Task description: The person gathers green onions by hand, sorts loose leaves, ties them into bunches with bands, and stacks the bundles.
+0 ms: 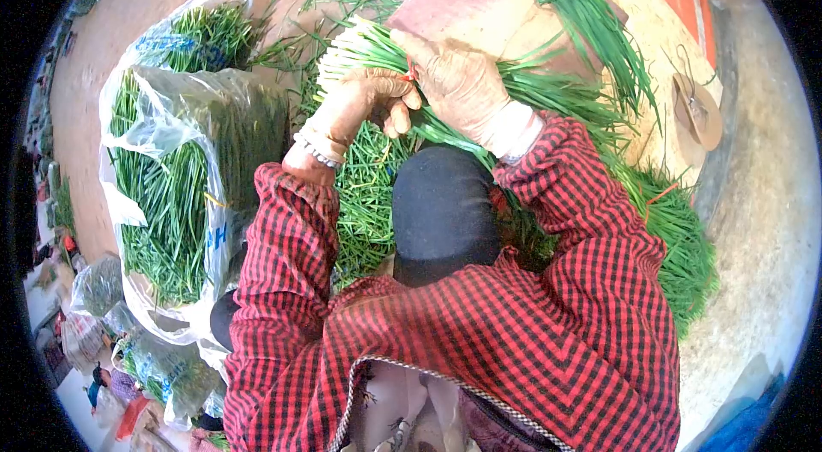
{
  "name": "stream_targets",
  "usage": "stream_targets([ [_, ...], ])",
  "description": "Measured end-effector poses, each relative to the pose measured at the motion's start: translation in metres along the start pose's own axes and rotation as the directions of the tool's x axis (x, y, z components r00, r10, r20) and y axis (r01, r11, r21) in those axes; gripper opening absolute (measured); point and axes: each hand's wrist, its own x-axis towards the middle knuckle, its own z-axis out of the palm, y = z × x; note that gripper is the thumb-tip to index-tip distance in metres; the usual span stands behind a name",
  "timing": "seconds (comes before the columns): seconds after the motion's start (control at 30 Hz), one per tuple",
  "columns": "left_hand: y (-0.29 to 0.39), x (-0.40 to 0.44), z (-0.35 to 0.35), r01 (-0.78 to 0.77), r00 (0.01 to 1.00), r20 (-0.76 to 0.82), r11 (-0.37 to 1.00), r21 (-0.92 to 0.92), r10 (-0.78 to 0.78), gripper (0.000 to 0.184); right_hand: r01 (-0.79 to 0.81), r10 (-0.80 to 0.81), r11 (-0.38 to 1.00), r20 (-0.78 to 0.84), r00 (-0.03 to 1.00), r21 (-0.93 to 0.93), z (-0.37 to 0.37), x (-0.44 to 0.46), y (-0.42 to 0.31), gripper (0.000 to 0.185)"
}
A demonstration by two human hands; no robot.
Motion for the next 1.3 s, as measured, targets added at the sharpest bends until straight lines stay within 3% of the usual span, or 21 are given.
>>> stream_targets([
  [0.07,0.0,0.002,-0.001,0.012,1.0,0.01,1.0,0.004,-0.012,0.021,0.091,-0.076,0.991,-0.147,0.986,0.097,0.003,-0.001,0.004,0.054],
  [0.1,0.001,0.003,-0.001,0.019,1.0,0.019,1.0,0.009,-0.019,0.022,0.09,-0.075,0.991,-0.147,0.986,0.097,0.001,-0.002,0.003,0.054],
  [0.17,0.003,0.003,0.0,0.035,0.999,-0.005,0.999,0.041,-0.034,0.023,0.097,-0.097,0.995,-0.043,0.994,0.005,-0.004,-0.004,0.0,0.052],
  [0.37,0.002,0.007,-0.001,0.041,0.999,-0.029,0.998,0.039,-0.04,0.023,0.152,-0.157,0.987,0.093,0.983,0.054,-0.012,0.001,0.01,0.048],
  [0.47,-0.002,0.012,-0.005,0.034,0.999,0.014,0.999,-0.012,-0.034,0.022,0.161,-0.161,0.982,-0.015,0.987,0.094,-0.008,0.004,0.014,0.042],
  [0.6,-0.002,0.014,-0.004,0.023,1.0,0.0,1.0,-0.003,-0.023,0.022,0.108,-0.104,0.991,-0.041,0.994,0.082,0.005,0.001,0.023,0.036],
  [0.7,-0.003,0.016,-0.005,0.015,1.0,-0.007,1.0,0.006,-0.015,0.023,0.151,-0.141,0.968,-0.066,0.988,0.2,0.008,0.0,0.022,0.031],
  [0.8,-0.001,0.016,-0.004,0.028,1.0,-0.011,1.0,0.013,-0.028,0.023,0.012,-0.051,0.936,0.1,0.994,0.351,-0.002,0.002,0.015,0.031],
  [0.87,-0.001,0.014,-0.004,0.047,0.999,-0.017,0.999,0.011,-0.047,0.023,0.064,-0.07,0.983,0.028,0.997,0.172,-0.013,0.001,0.002,0.03],
  [0.9,0.0,0.014,-0.003,0.047,0.999,-0.018,0.999,0.02,-0.047,0.023,0.067,-0.073,0.982,0.026,0.997,0.174,-0.01,0.001,0.003,0.03],
  [0.97,0.002,0.012,-0.002,0.02,1.0,-0.005,0.999,0.03,-0.02,0.022,0.121,-0.102,0.981,-0.127,0.987,0.152,-0.003,0.003,0.012,0.028],
  [1.07,0.004,0.011,0.0,0.022,1.0,-0.018,1.0,0.02,-0.022,0.021,0.102,-0.057,0.945,-0.152,0.987,0.311,0.001,0.004,0.021,0.024],
  [1.2,0.001,0.013,-0.003,0.028,1.0,-0.013,1.0,-0.008,-0.028,0.021,0.086,-0.072,0.96,-0.063,0.995,0.266,-0.002,0.002,0.02,0.023],
  [1.3,-0.002,0.014,-0.004,0.028,1.0,0.008,1.0,0.014,-0.028,0.022,0.213,-0.191,0.956,-0.121,0.974,0.204,-0.001,0.002,0.017,0.023],
])
